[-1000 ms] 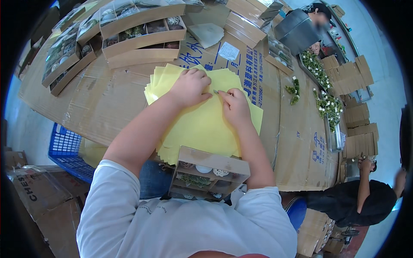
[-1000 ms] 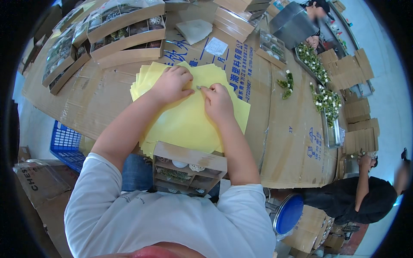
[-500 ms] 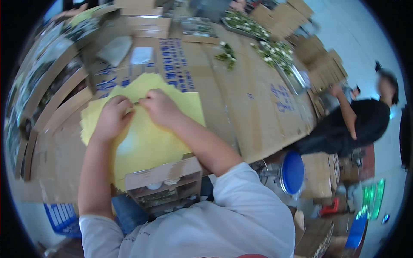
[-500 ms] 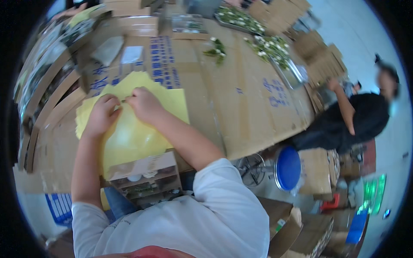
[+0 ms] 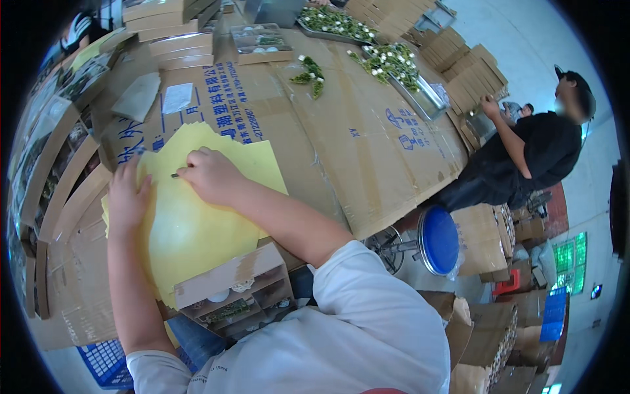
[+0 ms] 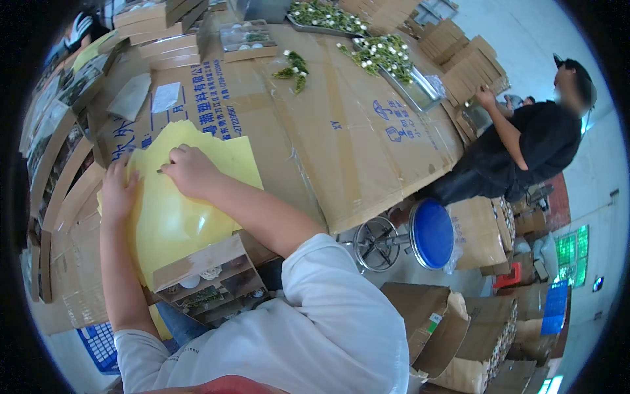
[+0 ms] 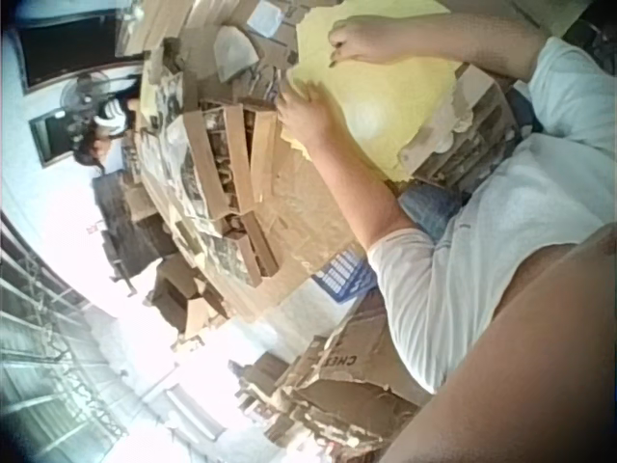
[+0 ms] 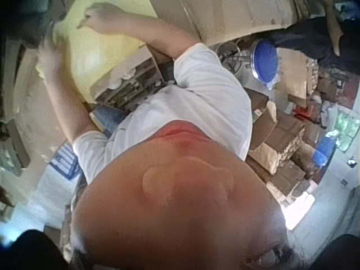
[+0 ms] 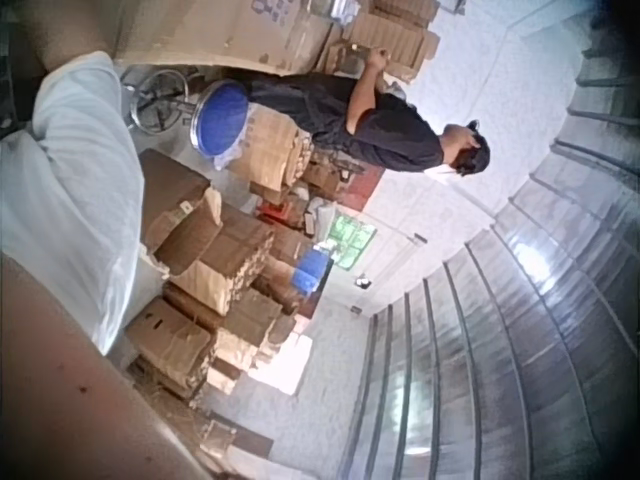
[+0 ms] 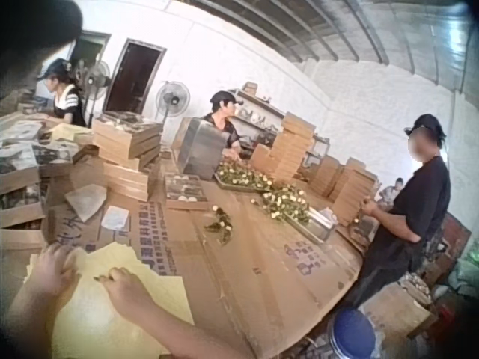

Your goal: Packing decorative items and tissue paper into partitioned gift boxes in a workshop environment.

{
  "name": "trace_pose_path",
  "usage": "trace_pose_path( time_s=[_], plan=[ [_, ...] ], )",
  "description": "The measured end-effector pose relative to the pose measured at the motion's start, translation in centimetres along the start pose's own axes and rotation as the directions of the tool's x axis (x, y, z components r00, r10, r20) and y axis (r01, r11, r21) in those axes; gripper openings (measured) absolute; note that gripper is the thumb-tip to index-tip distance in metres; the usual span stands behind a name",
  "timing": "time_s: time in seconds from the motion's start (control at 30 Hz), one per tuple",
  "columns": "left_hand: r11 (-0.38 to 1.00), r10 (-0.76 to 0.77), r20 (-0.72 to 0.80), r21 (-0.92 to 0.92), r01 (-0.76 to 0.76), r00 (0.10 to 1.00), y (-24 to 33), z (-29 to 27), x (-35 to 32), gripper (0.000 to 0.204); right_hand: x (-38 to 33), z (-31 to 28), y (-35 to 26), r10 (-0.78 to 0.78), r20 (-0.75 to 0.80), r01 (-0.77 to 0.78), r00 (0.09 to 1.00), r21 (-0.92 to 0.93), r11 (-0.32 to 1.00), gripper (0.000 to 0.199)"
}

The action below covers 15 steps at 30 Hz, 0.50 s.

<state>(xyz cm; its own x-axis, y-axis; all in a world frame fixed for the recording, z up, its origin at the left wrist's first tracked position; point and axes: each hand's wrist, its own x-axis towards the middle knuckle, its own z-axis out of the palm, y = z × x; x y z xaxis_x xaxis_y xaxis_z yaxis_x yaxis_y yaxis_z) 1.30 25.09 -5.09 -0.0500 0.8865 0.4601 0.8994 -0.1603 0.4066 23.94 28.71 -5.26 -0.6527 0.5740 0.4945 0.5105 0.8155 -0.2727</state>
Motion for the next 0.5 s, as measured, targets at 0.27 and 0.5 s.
trace_pose_path(
  time_s=[0.27,0.5],
  plan=[
    [0.838,0.160,0.232,-0.546,-0.008,0.959,4.6,-2.6,-1.1,0.031,0.1,-2.3,-1.7,-0.161,-0.344,0.187,0.925,0.043,0.981,0.052],
    [0.761,0.120,0.403,-0.624,0.177,0.907,5.8,-2.3,-1.3,0.037,0.3,-2.4,-1.7,-0.282,-0.450,0.333,0.847,0.034,0.942,0.012]
  ],
)
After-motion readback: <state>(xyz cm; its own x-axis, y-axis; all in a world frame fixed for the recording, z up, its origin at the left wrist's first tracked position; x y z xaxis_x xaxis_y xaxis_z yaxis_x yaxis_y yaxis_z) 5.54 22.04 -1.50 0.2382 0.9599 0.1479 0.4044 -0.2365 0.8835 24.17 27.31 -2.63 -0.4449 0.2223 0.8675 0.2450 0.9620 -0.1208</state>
